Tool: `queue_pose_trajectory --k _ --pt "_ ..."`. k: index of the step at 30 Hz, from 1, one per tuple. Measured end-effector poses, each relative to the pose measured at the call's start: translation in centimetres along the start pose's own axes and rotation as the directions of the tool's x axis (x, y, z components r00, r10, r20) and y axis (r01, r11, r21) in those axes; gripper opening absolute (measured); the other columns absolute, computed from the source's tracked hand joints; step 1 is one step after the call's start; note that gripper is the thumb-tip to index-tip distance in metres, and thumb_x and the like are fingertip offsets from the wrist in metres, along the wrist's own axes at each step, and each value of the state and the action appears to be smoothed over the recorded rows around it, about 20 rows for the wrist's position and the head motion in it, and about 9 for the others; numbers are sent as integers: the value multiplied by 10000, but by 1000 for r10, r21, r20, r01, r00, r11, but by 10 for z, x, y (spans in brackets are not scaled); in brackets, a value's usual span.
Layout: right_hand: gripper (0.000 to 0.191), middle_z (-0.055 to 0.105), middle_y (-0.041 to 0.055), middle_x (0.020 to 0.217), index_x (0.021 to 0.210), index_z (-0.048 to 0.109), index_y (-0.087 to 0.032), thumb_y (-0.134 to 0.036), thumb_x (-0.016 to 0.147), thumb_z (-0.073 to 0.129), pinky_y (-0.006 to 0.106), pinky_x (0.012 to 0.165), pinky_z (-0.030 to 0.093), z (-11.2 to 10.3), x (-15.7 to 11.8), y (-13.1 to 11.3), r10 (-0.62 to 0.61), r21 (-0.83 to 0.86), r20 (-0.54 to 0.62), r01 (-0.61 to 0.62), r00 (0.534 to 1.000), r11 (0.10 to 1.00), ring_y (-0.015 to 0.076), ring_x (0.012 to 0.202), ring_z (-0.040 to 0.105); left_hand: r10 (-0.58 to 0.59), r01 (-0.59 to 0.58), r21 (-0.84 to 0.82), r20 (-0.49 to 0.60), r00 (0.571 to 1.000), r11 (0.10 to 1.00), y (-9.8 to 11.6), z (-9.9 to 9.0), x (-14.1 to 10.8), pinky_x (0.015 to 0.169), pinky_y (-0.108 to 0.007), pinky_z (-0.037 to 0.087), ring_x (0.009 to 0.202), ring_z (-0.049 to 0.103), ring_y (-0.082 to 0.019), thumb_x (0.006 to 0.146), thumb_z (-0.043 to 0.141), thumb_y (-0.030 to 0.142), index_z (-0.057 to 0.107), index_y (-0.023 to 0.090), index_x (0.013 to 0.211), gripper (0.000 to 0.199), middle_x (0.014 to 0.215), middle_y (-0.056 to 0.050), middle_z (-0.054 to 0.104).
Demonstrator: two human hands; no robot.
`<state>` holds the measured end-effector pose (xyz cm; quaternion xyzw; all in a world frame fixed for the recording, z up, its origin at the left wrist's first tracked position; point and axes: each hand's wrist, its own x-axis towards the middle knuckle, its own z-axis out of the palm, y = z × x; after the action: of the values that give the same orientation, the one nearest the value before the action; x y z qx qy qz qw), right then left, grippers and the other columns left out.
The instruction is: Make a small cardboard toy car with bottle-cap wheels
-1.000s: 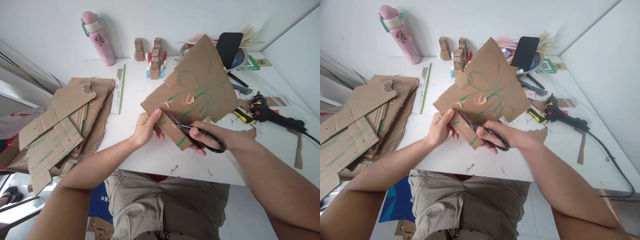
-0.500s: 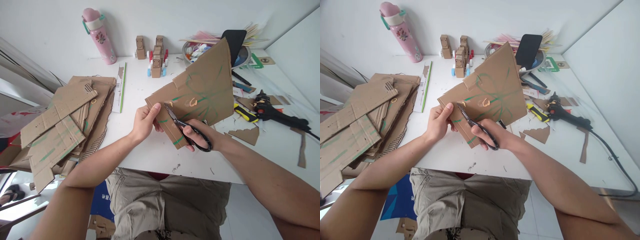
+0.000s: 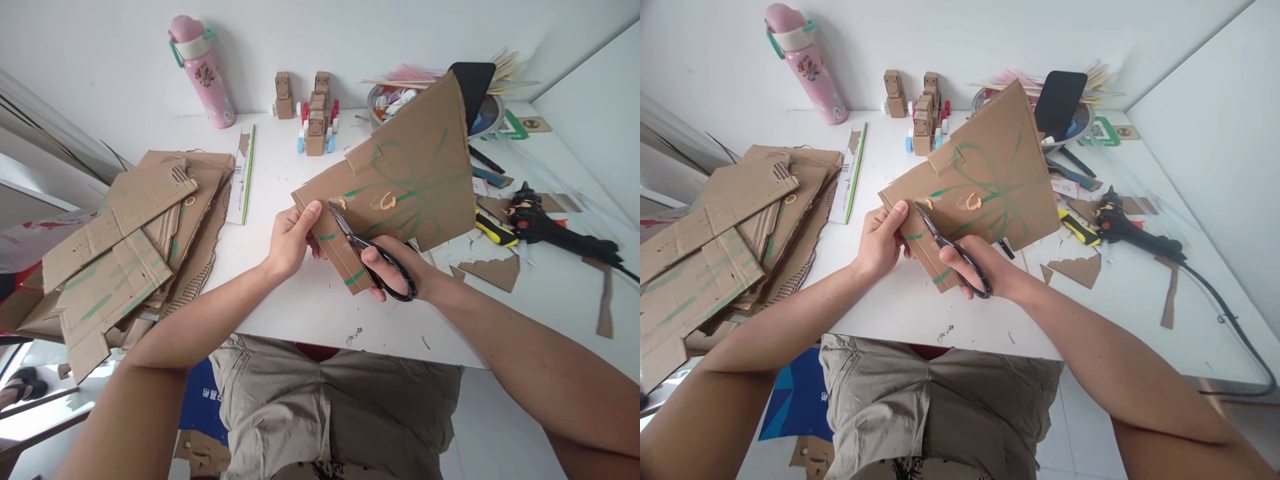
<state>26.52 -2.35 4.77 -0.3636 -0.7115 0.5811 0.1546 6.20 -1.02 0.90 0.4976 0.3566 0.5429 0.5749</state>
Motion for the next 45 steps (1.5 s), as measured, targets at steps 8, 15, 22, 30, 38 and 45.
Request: queue_pose_trajectory --k 8,15,22,30,38,45 --pt "923 451 -65 453 689 464 -268 -1191 692 497 271 307 330 6 3 -4 10 31 -72 -8 997 999 119 304 461 -13 13 -5 -13 1000 1000 -3 -1 -1 371 -264 521 419 665 -166 874 771 892 580 248 717 690 506 27 614" --pt "912 405 -93 491 736 456 -270 -1181 716 494 260 299 350 10 4 2 8 30 -105 -5 994 1000 110 308 453 17 -17 -18 -24 1000 1000 -1 -1 0 328 -238 448 406 658 -166 826 806 908 552 250 680 721 460 46 563" --pt "865 316 -93 474 665 389 -293 -1136 759 556 279 309 323 11 4 11 12 35 -122 -8 992 999 128 325 448 36 -36 -8 -1 999 999 -2 -2 0 342 -251 470 407 664 -175 830 788 930 580 241 668 738 457 42 574" --pt "823 358 -106 533 755 463 -271 -1063 775 685 266 312 350 -12 14 8 33 -1 -89 -33 996 999 93 338 418 11 -5 113 -48 999 994 -5 -16 16 414 -251 524 488 698 -171 792 836 899 621 225 708 712 535 23 637" --pt "724 334 -73 434 571 388 -287 -780 898 807 285 327 335 -45 33 1 178 -44 115 -174 977 984 93 348 340 -33 30 89 33 999 996 11 -42 30 421 -238 496 459 620 -117 781 1012 627 675 193 660 563 602 -8 688" --pt "652 426 -35 478 613 488 -283 -789 857 820 318 376 305 -79 12 3 213 -65 235 -203 949 977 136 397 431 -51 51 -7 -133 990 999 17 -51 39 394 -196 458 406 563 -82 890 977 423 584 215 616 523 539 46 613"
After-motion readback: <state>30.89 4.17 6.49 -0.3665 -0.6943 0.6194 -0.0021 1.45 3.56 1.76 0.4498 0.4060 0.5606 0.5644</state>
